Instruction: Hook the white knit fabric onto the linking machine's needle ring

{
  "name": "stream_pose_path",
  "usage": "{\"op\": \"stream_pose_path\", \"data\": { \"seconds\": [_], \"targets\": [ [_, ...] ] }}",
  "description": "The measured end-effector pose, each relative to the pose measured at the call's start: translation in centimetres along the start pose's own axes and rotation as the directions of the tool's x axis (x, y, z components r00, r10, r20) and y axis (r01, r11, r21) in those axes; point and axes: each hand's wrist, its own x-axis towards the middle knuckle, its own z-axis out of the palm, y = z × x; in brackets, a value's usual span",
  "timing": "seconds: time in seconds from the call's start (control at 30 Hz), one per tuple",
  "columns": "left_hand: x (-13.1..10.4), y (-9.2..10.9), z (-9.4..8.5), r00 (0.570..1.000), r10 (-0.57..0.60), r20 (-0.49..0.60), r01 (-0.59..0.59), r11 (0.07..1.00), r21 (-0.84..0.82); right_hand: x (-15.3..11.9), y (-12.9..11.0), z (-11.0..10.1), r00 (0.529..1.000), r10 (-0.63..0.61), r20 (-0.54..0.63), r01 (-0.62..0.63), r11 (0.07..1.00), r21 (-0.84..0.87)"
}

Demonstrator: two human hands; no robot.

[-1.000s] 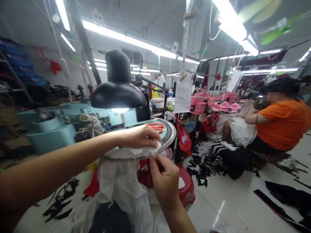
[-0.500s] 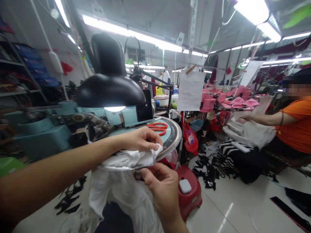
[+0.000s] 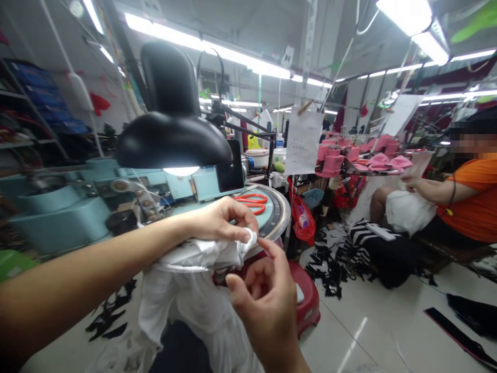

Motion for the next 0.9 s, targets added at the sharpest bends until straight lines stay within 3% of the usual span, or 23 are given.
{"op": "stream_pose_path", "data": {
  "seconds": [0.1, 0.2, 0.27, 0.37, 0.43, 0.6, 0.73, 0.9],
  "targets": [
    [-0.3, 0.4, -0.3, 0.997, 0.078, 0.004, -0.078, 0.997, 0.022, -0.1, -0.9, 0.0, 0.994, -0.022, 0.111, 0.033, 0.995, -0.095],
    [-0.4, 0.3, -0.2, 0.992, 0.127, 0.009, -0.128, 0.990, 0.067, -0.5, -0.9, 0.2, 0.999, -0.036, -0.008, 0.036, 0.995, -0.096],
    [-0.2, 0.1, 0.1, 0.994, 0.113, -0.009, -0.112, 0.988, 0.109, -0.8, -0.5, 0.5, 0.996, 0.073, -0.051, -0.074, 0.997, -0.017],
    [0.1, -0.2, 0.6, 0.999, 0.035, -0.022, -0.032, 0.994, 0.105, -0.8, 0.2, 1.0, 0.962, 0.265, 0.069, -0.273, 0.946, 0.175],
    [0.2, -0.2, 0.8, 1.000, 0.001, -0.011, 0.000, 0.997, 0.082, -0.8, 0.4, 1.4, 0.951, 0.293, 0.103, -0.309, 0.922, 0.232],
    [0.2, -0.3, 0.9, 1.000, 0.000, -0.002, 0.000, 1.000, -0.012, -1.0, 0.3, 1.6, 0.990, 0.134, -0.042, -0.132, 0.989, 0.060],
    [0.2, -0.2, 0.9, 1.000, -0.002, -0.015, 0.002, 1.000, -0.018, -0.9, 0.3, 1.3, 0.996, 0.080, -0.039, -0.080, 0.997, 0.010],
    [0.3, -0.1, 0.9, 0.999, -0.039, -0.016, 0.039, 0.999, -0.020, -0.5, 0.5, 1.2, 0.996, 0.086, -0.003, -0.085, 0.993, 0.085]
  ]
}}
